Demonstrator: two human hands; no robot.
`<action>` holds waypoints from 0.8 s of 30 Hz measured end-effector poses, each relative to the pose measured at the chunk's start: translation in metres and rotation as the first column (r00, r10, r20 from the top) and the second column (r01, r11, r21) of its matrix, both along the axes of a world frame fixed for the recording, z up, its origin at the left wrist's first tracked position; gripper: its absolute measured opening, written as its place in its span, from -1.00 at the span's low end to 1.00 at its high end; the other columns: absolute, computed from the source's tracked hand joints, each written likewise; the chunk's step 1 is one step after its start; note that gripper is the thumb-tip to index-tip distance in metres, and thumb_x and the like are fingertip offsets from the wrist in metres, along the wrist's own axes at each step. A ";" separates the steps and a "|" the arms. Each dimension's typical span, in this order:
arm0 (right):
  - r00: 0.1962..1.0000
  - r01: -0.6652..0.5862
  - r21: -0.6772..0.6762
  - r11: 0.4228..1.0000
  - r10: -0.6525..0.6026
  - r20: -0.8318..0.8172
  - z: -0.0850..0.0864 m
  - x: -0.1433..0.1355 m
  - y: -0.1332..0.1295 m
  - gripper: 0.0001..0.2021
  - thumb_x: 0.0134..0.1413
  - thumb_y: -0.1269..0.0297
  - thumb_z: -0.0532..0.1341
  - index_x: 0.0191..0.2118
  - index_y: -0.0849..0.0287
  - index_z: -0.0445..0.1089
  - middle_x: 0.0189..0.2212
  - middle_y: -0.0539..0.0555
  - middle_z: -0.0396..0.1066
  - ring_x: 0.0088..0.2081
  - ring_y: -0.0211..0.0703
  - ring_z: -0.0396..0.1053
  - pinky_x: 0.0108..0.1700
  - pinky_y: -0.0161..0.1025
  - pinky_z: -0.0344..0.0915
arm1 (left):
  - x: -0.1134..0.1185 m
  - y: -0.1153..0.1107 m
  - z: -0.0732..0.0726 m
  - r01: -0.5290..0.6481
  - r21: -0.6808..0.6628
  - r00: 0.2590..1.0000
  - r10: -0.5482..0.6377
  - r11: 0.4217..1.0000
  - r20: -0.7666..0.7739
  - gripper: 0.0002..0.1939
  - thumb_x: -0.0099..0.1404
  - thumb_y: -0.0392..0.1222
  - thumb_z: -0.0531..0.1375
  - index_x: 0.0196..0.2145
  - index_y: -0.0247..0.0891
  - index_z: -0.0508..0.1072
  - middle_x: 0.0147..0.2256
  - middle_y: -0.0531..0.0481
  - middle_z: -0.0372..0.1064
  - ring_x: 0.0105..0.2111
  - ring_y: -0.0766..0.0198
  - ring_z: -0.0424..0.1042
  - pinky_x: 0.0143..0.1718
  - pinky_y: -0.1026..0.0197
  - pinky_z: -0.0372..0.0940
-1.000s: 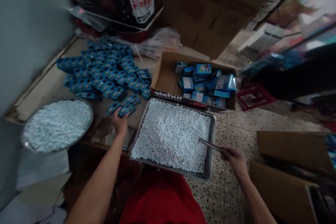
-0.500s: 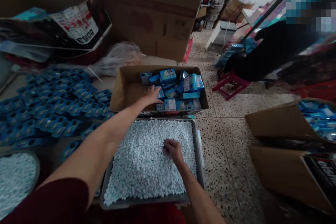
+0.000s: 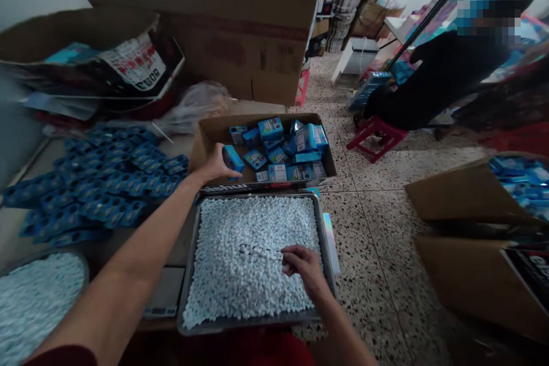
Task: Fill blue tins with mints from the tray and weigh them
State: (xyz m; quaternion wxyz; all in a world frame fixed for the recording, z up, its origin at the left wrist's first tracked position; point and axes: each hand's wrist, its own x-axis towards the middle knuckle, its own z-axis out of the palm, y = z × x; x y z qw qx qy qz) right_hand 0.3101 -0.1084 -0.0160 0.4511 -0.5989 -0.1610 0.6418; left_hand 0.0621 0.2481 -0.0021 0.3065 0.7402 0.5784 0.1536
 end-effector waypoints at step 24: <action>0.937 -0.327 0.101 0.940 0.309 0.162 0.100 -0.016 0.082 -0.68 -0.16 0.12 0.49 -0.31 0.26 0.60 -0.56 0.03 0.51 -0.57 -0.29 0.44 -0.51 -0.40 0.33 | -0.042 -0.253 0.016 0.084 0.208 0.995 -0.094 0.974 0.037 -0.48 0.15 -0.50 0.20 0.05 -0.18 0.50 0.00 -0.09 0.51 0.07 0.01 0.41 0.17 -0.01 0.34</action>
